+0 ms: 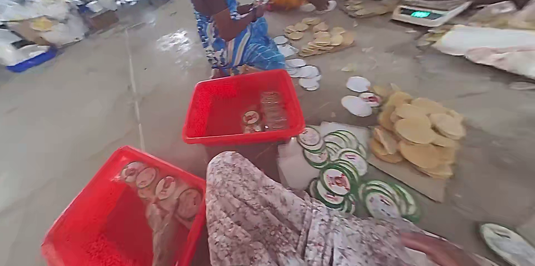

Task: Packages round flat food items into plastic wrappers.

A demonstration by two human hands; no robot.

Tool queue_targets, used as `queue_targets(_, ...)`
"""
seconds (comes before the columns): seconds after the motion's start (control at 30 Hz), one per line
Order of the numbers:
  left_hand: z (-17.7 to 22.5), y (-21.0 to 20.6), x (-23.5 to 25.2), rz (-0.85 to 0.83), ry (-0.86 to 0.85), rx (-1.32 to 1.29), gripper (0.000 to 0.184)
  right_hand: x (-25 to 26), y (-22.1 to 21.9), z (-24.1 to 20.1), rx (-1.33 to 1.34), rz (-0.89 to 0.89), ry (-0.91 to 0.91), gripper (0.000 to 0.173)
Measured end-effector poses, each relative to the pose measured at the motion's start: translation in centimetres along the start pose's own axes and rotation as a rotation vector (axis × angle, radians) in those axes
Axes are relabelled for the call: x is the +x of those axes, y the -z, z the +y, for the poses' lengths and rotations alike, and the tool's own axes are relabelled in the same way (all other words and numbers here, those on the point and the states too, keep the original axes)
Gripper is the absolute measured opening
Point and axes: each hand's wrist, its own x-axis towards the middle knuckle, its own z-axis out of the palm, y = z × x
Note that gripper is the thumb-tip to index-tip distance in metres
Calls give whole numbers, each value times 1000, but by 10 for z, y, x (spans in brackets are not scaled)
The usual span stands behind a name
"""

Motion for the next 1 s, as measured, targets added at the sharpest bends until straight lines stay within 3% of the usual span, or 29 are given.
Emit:
queue_targets(0.1, 44, -22, -5, 2, -222, -221, 80, 22, -10, -33, 16, -18, 71, 32)
queue_targets(0.2, 95, -69, -23, -138, -519, -461, 57, 55, -38, -14, -180, 81, 63, 32)
queue_targets(0.27, 130, -110, -43, -350, -653, -610, 34, 86, -51, 8, -219, 7, -121, 33)
queue_targets(0.37, 167, -184, -66, -703, -787, -634, 26, 133, -73, 44, -264, -253, -505, 42)
queue_targets(0.43, 176, -230, -77, -901, -757, -553, 27, 146, -105, 65, -353, -315, -632, 54)
queue_targets(0.5, 175, -264, -84, -1010, -654, -360, 27, 150, -135, 76, -443, -328, -679, 53)
queue_targets(0.67, 161, -307, -80, -1227, -625, 529, 45, 154, -141, 77, -472, -340, -681, 35)
queue_targets(0.77, 153, -326, -84, -1164, -626, 820, 67, 148, -115, 76, -286, -128, -743, 32)
queue_targets(0.87, 140, -328, -87, -1050, -660, 914, 84, 129, -93, 90, -47, 157, -711, 31)
queue_targets(1.0, 163, -303, -94, -1012, -610, 927, 56, 103, -75, 103, 263, 320, -601, 25)
